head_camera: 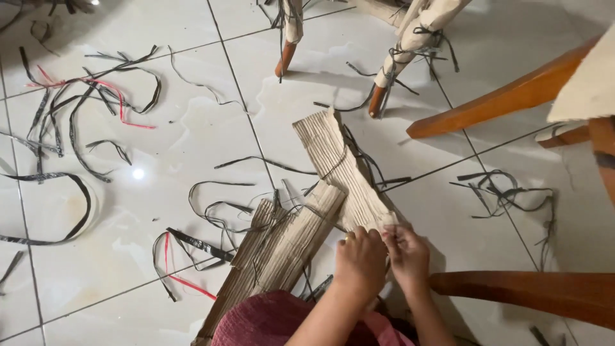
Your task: Wrapping wooden chair legs with protective cardboard and securing them with plastic straps.
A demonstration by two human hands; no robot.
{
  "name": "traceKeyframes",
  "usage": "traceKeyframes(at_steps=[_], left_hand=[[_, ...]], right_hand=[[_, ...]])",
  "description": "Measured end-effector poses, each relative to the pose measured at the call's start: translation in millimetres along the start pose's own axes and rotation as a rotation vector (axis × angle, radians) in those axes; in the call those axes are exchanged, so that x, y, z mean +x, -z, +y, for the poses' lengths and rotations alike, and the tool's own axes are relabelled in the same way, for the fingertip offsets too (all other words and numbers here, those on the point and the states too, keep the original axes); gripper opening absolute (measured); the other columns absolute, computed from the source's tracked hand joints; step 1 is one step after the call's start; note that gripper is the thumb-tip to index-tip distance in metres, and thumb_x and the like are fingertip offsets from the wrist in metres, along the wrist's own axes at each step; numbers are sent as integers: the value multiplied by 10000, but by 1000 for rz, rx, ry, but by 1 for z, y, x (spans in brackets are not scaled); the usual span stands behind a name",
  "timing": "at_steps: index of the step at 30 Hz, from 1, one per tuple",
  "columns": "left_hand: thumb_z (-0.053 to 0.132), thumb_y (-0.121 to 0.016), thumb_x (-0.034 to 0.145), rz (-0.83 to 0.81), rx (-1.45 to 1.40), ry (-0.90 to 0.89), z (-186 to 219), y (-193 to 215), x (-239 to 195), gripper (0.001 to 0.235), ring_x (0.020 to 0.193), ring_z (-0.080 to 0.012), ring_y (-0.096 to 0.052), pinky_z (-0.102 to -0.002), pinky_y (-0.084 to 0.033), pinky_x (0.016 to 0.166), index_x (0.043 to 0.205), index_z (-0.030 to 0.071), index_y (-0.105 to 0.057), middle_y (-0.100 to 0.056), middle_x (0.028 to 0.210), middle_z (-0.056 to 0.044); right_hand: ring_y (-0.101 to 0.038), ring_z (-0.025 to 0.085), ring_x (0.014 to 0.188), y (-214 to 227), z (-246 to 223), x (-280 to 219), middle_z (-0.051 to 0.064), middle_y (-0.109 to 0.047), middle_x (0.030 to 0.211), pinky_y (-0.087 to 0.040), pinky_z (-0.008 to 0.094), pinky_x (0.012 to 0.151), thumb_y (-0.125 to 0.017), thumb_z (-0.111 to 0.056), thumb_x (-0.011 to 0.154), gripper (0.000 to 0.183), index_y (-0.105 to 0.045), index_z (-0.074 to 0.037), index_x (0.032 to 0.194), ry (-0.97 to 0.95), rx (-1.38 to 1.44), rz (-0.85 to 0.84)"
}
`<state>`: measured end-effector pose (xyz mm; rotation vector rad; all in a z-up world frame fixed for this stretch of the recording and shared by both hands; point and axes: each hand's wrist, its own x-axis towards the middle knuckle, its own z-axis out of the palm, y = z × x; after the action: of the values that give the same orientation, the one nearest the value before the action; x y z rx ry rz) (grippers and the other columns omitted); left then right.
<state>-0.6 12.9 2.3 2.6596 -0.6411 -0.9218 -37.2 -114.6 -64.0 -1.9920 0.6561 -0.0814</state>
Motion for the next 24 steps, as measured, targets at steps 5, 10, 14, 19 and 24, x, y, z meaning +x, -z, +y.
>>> traceKeyframes(at_steps=[5, 10, 14, 19, 24], left_hand=[[-260, -576, 718, 86, -152, -150, -1, 36, -31, 781, 1523, -470, -142, -628, -114, 1260, 1411, 66, -424, -270, 1573, -214], [-198, -576, 790, 215, -351, -345, 0, 64, -59, 728, 1541, -453, -125, -738, 65, 1191, 1326, 288, -655, -517, 1462, -80], [127, -734, 873, 634, -327, -517, -1, 52, -48, 245, 1380, -367, -497, -668, -205, 1149, 1036, 303, -786, -800, 1074, 46], [187, -792, 876, 915, -451, -586, 6, 60, -52, 183, 1113, -248, -713, -493, -441, 1070, 1054, 158, -760, -778, 1090, -72], [162, -699, 957, 810, -553, -729, 16, 68, -67, 94, 1120, -197, -699, -479, -353, 1137, 1043, 175, -734, -778, 1063, 23]], right_hand=[[-637, 252, 1095, 46, 9, -16, 154, -691, 1149, -464, 321, 1005, -620, 58, 953, 255, -661, 51, 1205, -403, 717, 76], [-620, 95, 630, 73, 74, -14, 36, -678, 860, -415, 133, 448, -663, -59, 883, 464, -618, -109, 1342, -526, 1117, -129], [-713, 171, 740, 72, 51, -35, 155, -726, 1185, -611, 253, 691, -600, 7, 897, 511, -571, 3, 1408, -324, 1208, -224], [-792, 191, 931, 79, -18, -87, 79, -812, 1163, -644, 280, 717, -536, -306, 1041, 362, -642, -143, 1347, -537, -12, -303], [-540, 311, 1356, 95, 25, -88, 146, -466, 1564, -533, 379, 1040, -717, -454, 848, 893, -296, -154, 1577, -139, -279, -206]])
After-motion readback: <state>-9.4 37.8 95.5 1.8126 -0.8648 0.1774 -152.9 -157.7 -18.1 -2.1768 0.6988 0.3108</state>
